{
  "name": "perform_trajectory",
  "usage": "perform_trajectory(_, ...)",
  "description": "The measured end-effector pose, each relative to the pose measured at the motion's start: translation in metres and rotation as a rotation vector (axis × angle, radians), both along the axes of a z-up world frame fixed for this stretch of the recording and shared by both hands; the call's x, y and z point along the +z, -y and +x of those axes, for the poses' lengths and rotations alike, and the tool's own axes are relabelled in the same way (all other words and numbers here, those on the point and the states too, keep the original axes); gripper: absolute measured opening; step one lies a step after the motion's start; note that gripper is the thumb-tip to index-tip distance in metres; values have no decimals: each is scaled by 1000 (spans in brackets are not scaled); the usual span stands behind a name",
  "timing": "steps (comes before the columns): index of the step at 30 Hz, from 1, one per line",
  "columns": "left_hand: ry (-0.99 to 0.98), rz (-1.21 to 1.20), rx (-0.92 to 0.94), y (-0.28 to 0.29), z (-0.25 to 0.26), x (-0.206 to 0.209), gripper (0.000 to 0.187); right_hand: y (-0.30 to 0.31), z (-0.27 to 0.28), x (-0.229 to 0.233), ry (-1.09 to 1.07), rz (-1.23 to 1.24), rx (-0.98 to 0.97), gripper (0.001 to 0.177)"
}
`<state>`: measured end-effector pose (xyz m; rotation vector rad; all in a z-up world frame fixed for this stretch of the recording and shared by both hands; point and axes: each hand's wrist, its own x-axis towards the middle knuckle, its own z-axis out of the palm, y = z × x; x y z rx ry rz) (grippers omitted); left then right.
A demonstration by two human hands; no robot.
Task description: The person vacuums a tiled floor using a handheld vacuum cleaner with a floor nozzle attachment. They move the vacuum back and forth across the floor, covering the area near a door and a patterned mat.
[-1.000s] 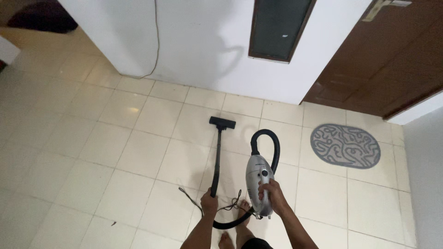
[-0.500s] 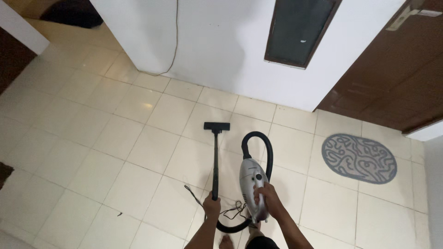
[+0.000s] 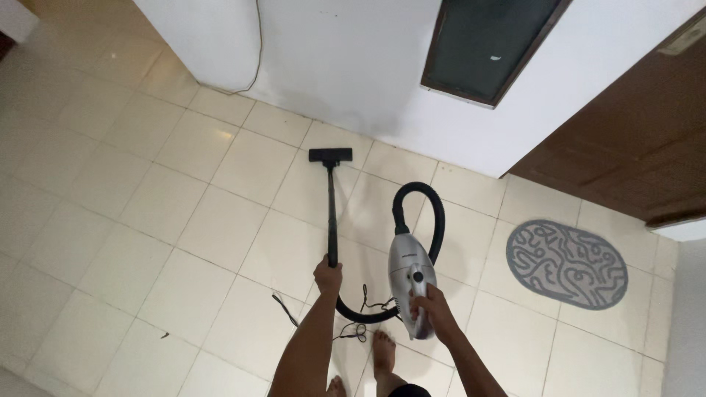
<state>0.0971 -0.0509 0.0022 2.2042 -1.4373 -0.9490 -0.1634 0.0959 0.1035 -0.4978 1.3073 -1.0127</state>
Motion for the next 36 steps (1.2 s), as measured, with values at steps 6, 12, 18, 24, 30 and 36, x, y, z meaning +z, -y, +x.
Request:
perform_trajectory(6,-24,50,45,-6,6,-1,47,-3,-13,-5,62,63,-57,26)
perform_trajectory(12,14,123,41,-73,32,26,42,-16,7,19,70,47,-56,26)
perform_trajectory(18,-9,140,109,-150,79,45,47,-44,48,37,-4,-46,40,21)
perform_trajectory(24,-48,65,193,-217,133,60,47,-72,97,40,81,-25,48,20)
perform_trajectory(30,-14,96,205,-241,153,59,45,-83,121,32,139,-9,105,16)
perform_trajectory(36,27,70,169,-197,136,56,52,-58,122,37,166,-23,118,13)
